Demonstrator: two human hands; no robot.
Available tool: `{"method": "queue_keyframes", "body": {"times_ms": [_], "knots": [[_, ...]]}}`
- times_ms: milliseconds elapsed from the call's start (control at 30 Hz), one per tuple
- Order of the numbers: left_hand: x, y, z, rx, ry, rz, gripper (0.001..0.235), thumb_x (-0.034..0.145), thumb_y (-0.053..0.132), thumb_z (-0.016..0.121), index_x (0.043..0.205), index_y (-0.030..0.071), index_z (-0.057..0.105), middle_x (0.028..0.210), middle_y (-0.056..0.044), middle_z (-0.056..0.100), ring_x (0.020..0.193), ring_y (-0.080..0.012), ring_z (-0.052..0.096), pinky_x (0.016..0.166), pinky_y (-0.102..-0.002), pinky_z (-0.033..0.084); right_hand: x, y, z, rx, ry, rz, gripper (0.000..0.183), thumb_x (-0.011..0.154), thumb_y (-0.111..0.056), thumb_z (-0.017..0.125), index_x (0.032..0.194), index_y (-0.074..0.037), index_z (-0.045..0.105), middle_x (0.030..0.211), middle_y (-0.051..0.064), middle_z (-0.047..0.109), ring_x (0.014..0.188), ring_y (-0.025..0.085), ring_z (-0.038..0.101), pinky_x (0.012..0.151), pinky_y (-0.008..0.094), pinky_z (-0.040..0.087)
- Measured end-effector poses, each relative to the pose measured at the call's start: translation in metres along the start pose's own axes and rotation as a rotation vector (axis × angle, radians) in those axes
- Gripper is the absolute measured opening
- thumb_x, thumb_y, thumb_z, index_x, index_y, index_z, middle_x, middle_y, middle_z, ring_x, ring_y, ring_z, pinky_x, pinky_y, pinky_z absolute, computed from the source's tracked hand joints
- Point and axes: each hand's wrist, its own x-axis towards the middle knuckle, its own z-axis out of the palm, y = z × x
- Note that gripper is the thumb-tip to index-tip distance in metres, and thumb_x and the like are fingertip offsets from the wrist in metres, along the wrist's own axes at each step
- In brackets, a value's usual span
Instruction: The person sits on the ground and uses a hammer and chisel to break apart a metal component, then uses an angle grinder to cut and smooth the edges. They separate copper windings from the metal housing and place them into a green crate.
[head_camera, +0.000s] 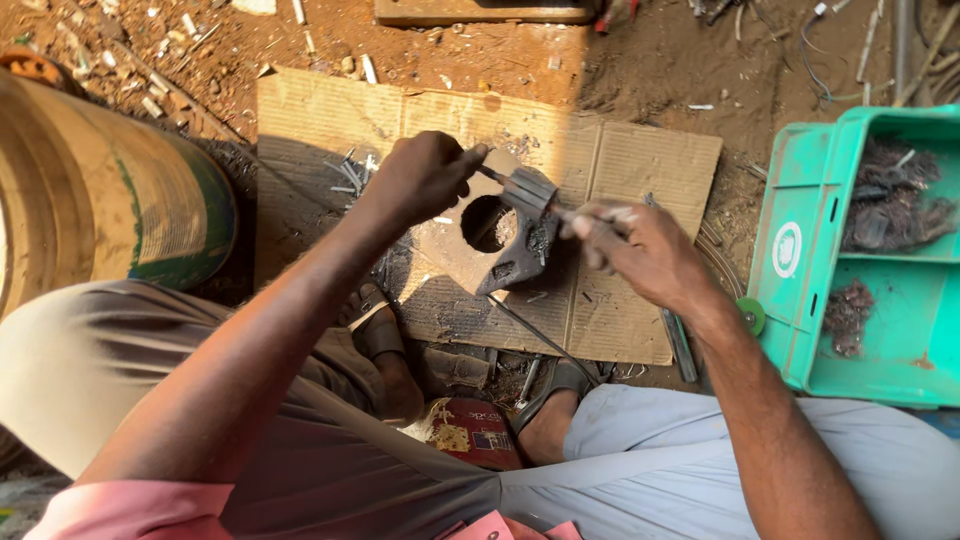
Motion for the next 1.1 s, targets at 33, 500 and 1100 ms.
{"method": "queue_keyframes", "body": {"times_ms": [33, 500, 1100], "knots": [[0.002, 0.0, 0.003, 0.247, 0.066, 0.027, 0.05, 0.103, 0.05, 0.054, 0.096, 0.002, 0.067, 0.066, -0.008, 0.066, 0.049, -0.0171, 0.053, 0.044, -0.037, 0.047, 0.001, 0.0, -0.004, -0.157, 0.077, -0.019, 0.039, 0.102, -0.042, 0.06, 0.114, -0.008, 0.075, 0.083, 0.016, 0.075, 0.072, 0.032, 0.072, 0.064, 0.047, 0.058], [-0.014, 0.001, 0.0, 1.002, -0.003, 0.104, 0.051, 0.102, 0.058, 0.048, 0.085, 0.012, 0.06, 0.066, 0.004, 0.039, 0.054, -0.0107, 0.03, 0.045, -0.03, 0.03, 0.0, -0.009, -0.005, -0.707, 0.436, -0.21, 0.02, 0.1, -0.032, 0.072, 0.106, -0.013, 0.072, 0.08, 0.009, 0.074, 0.067, 0.021, 0.07, 0.059, 0.041, 0.053], [-0.022, -0.001, 0.002, 1.016, -0.064, 0.123, 0.047, 0.106, 0.054, 0.048, 0.092, 0.011, 0.062, 0.072, 0.002, 0.048, 0.059, -0.0115, 0.036, 0.051, -0.03, 0.033, 0.01, -0.02, 0.003, -0.748, 0.269, 0.042, 0.03, 0.102, -0.034, 0.064, 0.108, -0.006, 0.074, 0.076, 0.026, 0.069, 0.078, 0.044, 0.071, 0.073, 0.056, 0.055]]}}
